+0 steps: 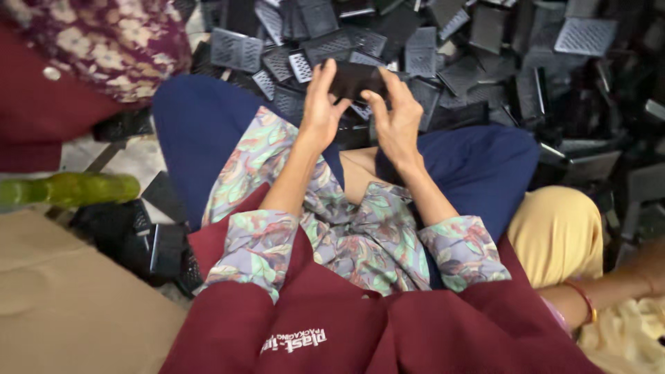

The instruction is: The person sits on the floor among a large pile of black plastic grater components and repeatedly fits a flat insert into a perforated plastic box body by hand, pressing the pieces together and placing the assembled unit back onto the pile, one at a time.

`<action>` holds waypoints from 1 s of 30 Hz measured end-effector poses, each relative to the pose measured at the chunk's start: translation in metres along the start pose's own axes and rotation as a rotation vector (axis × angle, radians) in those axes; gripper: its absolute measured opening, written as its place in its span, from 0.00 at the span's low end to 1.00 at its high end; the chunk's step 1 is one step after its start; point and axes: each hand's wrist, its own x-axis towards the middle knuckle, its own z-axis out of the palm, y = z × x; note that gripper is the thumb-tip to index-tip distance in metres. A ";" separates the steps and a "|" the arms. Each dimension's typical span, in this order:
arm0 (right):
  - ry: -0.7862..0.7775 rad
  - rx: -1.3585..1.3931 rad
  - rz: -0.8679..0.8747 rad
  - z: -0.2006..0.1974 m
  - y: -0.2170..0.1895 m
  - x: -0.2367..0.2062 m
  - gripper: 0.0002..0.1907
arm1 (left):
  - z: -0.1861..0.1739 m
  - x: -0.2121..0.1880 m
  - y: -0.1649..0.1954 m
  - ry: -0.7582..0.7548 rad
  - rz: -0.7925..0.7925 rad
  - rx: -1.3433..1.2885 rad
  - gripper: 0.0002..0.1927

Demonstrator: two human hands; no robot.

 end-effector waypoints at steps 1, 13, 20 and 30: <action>-0.024 0.075 0.092 -0.001 0.001 0.000 0.20 | -0.002 0.000 -0.004 0.011 0.003 -0.079 0.27; -0.123 0.160 0.320 0.005 0.018 0.004 0.14 | -0.003 -0.003 -0.023 0.087 -0.159 -0.312 0.27; -0.271 0.554 0.461 -0.070 0.065 0.018 0.20 | -0.001 -0.029 -0.016 -0.106 0.268 0.497 0.22; -0.123 -0.364 0.263 -0.056 0.121 0.005 0.11 | 0.027 -0.088 -0.036 -0.344 0.225 1.203 0.16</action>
